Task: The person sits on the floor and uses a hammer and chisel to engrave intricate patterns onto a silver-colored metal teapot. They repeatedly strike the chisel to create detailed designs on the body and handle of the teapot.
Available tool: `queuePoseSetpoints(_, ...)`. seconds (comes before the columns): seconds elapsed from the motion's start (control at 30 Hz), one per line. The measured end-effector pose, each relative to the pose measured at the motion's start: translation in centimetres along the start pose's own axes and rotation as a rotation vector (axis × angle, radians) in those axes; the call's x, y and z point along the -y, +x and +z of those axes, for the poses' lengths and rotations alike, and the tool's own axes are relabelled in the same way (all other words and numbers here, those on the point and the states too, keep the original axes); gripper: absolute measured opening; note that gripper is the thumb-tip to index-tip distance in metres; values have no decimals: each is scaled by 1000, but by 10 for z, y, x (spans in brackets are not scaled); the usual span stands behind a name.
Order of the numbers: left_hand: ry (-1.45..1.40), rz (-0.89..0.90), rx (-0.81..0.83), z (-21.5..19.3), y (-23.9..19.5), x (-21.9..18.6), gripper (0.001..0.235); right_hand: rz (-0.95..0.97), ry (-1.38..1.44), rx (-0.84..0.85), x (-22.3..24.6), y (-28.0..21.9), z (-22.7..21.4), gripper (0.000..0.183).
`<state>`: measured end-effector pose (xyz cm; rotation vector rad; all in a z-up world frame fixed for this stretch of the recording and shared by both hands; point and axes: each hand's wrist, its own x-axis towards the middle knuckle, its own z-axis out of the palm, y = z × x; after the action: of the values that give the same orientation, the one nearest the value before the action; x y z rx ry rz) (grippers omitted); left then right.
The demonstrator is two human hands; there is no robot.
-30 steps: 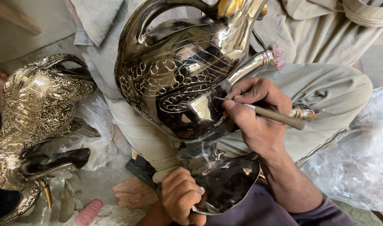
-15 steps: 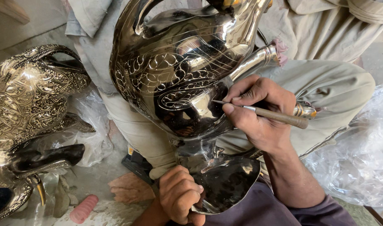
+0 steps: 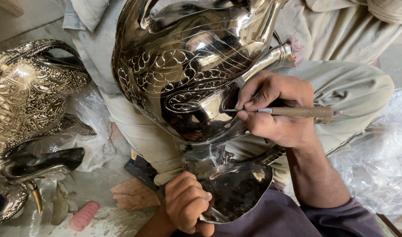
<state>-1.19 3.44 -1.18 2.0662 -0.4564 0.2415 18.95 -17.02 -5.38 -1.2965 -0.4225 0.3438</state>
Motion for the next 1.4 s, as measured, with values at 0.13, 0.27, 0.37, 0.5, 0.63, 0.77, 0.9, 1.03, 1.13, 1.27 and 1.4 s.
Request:
queuePoseSetpoints(0.13,16,7,-12,3,-3,0,50,-13,-3,34,-2,3,-4,18)
queuePoseSetpoints(0.27,18,-21,-19,5,-6,-1,50,-34,-43,55,-2,7,-6,17)
queuePoseSetpoints(0.37,17,-11,-20,5,-7,-1,50,-55,-55,67,-3,8,-7,17)
queuePoseSetpoints(0.5,17,-7,-12,4,-7,0,50,-43,0,68,-2,7,-7,15)
queuePoseSetpoints(0.63,4,-13,-10,3,-7,0,51,-51,0,77,-1,6,-8,15)
queuePoseSetpoints(0.77,-1,-15,1,3,-8,0,50,-69,0,90,0,7,-9,14)
queuePoseSetpoints(0.9,0,-13,-2,3,-6,0,50,-87,3,106,-1,7,-9,17)
queuePoseSetpoints(1.03,-9,-36,2,2,-6,-1,50,-99,11,114,-3,7,-10,16)
queuePoseSetpoints(1.13,-8,-13,-3,3,-6,-1,50,-108,39,127,-4,8,-10,16)
queuePoseSetpoints(1.27,24,-51,-27,7,-9,-2,51,-118,53,147,-2,10,-10,17)
queuePoseSetpoints(1.4,19,-40,-24,6,-9,-2,51,-122,16,156,-1,6,-11,19)
